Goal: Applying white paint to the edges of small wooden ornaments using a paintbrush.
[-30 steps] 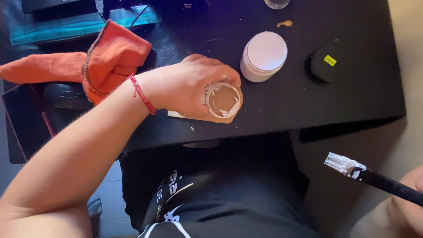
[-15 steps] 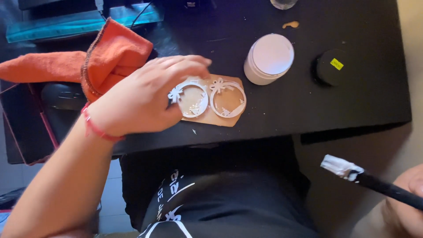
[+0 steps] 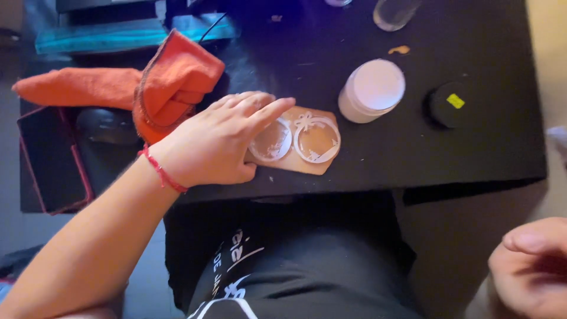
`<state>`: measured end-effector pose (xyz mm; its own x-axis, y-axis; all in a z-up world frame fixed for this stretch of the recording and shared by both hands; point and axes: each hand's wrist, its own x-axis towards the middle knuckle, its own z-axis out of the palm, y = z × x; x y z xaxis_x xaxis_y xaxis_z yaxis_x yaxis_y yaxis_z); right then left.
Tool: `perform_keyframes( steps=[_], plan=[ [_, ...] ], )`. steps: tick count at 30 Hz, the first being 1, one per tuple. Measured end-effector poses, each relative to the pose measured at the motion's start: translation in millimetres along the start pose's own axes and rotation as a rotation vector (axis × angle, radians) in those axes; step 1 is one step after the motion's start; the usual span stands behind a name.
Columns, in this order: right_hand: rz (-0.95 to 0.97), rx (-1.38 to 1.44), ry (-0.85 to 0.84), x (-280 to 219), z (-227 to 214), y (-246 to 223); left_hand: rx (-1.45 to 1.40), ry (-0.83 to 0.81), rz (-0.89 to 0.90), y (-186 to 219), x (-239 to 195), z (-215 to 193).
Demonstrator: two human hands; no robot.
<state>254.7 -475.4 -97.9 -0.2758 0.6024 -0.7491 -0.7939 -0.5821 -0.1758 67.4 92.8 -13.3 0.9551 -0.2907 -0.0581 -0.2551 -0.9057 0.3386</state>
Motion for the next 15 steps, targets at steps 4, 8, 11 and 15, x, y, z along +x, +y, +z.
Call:
perform_keyframes(
  steps=[4, 8, 11, 15],
  plan=[
    [-1.677, -0.668, 1.527, 75, 151, 29, 0.035, 0.078, 0.029, 2, 2, 1],
    [-1.988, -0.673, 1.600, 67, 163, 7, 0.020, 0.137, 0.062, 10, -7, 0],
    [-2.185, -0.672, 1.622, 63, 173, -4, -0.032, 0.144, -0.017, 19, -18, -3],
    [-2.112, -0.552, 1.666, 52, 168, 6, -0.061, 0.031, -0.110, 38, -23, -18]
  ],
)
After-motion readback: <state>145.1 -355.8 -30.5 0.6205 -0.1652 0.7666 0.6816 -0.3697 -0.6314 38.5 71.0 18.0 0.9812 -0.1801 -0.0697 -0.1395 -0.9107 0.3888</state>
